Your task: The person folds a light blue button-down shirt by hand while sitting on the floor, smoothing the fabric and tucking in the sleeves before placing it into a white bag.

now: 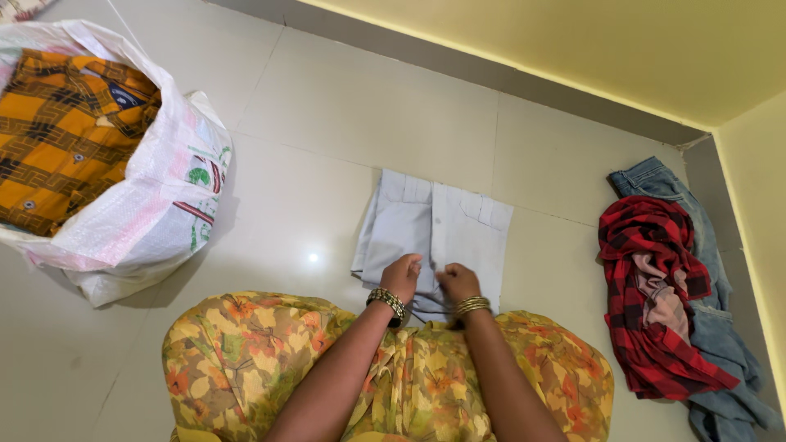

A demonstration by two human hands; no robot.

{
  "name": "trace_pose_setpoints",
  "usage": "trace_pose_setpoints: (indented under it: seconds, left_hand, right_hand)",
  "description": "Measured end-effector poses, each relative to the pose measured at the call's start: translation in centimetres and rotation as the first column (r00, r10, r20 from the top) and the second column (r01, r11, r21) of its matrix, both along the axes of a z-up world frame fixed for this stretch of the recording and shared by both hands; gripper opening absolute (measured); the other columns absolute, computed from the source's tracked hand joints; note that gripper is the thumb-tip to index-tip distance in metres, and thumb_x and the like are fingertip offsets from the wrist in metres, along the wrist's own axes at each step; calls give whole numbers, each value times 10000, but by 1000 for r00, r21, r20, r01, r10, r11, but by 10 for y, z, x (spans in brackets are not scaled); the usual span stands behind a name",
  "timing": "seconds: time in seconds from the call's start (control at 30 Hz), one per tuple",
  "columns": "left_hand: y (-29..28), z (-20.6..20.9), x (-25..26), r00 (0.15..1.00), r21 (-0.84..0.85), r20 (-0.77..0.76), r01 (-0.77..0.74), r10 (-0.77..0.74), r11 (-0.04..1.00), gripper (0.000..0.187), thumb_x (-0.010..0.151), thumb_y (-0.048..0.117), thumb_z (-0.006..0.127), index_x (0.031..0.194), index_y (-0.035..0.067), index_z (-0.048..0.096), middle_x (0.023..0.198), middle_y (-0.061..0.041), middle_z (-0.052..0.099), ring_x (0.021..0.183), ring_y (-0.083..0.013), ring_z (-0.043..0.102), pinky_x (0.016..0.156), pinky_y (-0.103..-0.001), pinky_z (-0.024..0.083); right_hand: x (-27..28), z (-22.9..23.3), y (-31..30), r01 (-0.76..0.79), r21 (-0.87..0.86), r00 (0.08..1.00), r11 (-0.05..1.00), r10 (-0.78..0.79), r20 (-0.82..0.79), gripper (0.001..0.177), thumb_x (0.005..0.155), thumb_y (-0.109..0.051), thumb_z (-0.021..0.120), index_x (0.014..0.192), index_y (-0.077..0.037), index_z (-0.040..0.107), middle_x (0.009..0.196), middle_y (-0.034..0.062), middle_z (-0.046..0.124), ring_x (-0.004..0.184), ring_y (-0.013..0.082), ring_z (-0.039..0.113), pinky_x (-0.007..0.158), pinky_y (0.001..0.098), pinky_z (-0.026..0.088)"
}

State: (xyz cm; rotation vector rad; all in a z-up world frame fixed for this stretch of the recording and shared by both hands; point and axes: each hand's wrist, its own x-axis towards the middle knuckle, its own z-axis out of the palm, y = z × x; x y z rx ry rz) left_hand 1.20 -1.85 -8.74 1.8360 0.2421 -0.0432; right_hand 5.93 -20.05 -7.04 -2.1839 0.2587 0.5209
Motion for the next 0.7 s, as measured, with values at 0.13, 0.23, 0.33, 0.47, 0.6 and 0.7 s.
trace_pose_setpoints:
  seconds: [0.13,0.23,0.33,0.47,0.6,0.7]
  left_hand:
    - [-16,-11,13,991,-284,19,134,-134,949,376,970,90,559,1342,61,604,1163,-84,743,1023,-189,728,923,-316,551]
    - [-23,-20,21,965,-363,65,259,-253,895,367,979,116,586,1340,48,576,1159,-70,741,1039,-177,708,931,-310,531]
    - [-24,-16,20,919,-145,-13,388,-394,910,277,979,188,634,1192,12,648,986,-138,722,900,-233,685,856,-347,533]
    - [-21,10,18,901,-32,-168,400,-400,916,329,846,306,749,1017,33,679,878,-126,728,809,-243,695,763,-370,532]
    - [-17,45,14,967,85,-122,235,-224,968,340,797,367,797,848,50,685,774,-143,699,733,-291,689,682,-406,530]
    - [-21,56,13,985,212,-86,162,-146,964,403,808,382,804,715,30,631,689,-166,665,671,-334,665,630,-437,516]
  right_hand:
    - [7,-6,-31,219,493,961,842,-99,-257,137,946,-172,678,882,-57,639,644,-4,528,530,102,417,478,259,341]
    - [1,0,-28,274,580,954,767,-142,-264,102,970,-146,653,906,-67,649,673,-18,543,557,84,441,506,241,356]
    - [-3,9,-26,246,605,964,757,-128,-232,98,970,-144,660,923,-58,655,684,-21,537,554,82,423,499,244,344]
    - [-11,33,-20,182,515,979,838,-106,-174,131,933,-154,661,962,-28,677,719,-10,615,602,87,500,552,242,411]
    - [-30,69,-11,-208,214,960,955,157,233,304,752,-165,794,990,-46,647,874,2,689,782,116,638,707,267,536]
    - [-53,92,-3,-303,-377,799,875,449,401,497,570,-234,884,1001,-93,681,978,45,677,915,267,605,755,409,490]
